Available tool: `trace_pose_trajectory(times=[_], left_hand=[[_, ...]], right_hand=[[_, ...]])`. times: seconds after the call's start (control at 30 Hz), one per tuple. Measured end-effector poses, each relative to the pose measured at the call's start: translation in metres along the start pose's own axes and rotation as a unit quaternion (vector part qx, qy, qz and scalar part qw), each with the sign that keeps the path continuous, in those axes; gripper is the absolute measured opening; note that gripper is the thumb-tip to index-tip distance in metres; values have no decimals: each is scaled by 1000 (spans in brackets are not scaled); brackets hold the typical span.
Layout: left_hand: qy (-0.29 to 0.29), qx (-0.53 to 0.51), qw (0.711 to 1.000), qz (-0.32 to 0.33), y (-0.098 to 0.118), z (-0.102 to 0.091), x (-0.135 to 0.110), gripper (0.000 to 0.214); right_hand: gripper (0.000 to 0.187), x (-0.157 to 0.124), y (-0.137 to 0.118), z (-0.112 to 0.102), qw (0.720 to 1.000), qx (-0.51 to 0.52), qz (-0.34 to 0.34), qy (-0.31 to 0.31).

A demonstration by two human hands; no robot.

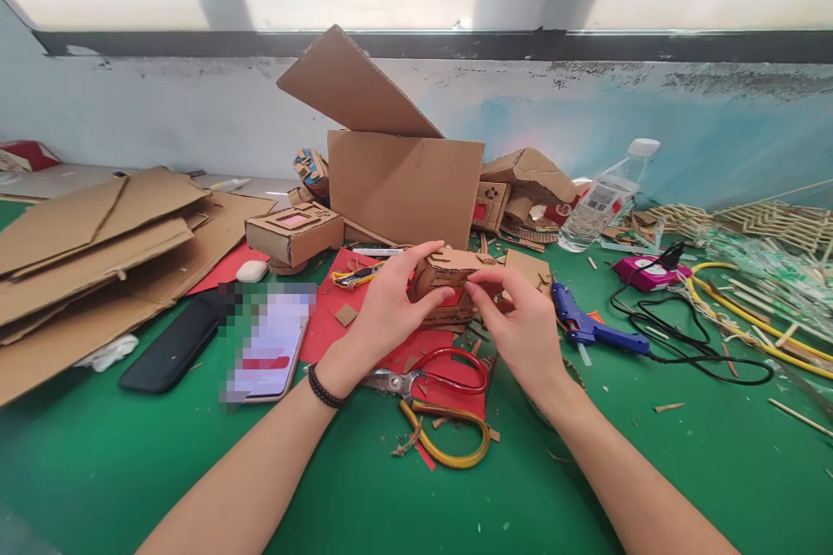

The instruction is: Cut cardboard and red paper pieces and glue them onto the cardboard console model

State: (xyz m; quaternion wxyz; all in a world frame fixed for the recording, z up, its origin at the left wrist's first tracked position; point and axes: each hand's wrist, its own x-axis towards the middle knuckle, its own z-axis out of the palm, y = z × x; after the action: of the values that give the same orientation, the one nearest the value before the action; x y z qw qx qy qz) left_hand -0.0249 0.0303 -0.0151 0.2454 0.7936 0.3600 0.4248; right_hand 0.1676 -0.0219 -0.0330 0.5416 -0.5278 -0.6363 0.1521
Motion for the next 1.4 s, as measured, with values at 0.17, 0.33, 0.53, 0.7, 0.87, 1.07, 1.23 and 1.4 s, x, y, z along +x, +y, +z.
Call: trace_pose_trajectory(times=[0.17,0.33,0.53,0.7,0.87,1.07,1.23,1.4], left_hand=[[4,-2,1000,3,0,6,-2,54],[20,-1,1000,-24,-2,10,-2,50],[37,-12,998,-41,-1,13,-1,43],[28,-21,998,-52,-2,14,0,44],[15,-38,997,-63,-6,15,0,45],[11,-56,995,-77,-9,13,1,50],[-34,-124,987,-93,-6,2,3,61],[-23,-129,984,-118,-10,-4,5,64]], right_hand=[[6,0,4,4,995,-77,-60,31],[4,1,7,8,989,-110,-91,28],[6,2,6,11,984,-130,-118,22],[10,1,6,12,987,-126,-99,9],[14,0,5,11,988,-127,-83,-6],[11,1,3,10,986,-134,-98,-2],[8,2,2,9,992,-91,-86,9],[7,3,8,3,997,-60,-50,15]])
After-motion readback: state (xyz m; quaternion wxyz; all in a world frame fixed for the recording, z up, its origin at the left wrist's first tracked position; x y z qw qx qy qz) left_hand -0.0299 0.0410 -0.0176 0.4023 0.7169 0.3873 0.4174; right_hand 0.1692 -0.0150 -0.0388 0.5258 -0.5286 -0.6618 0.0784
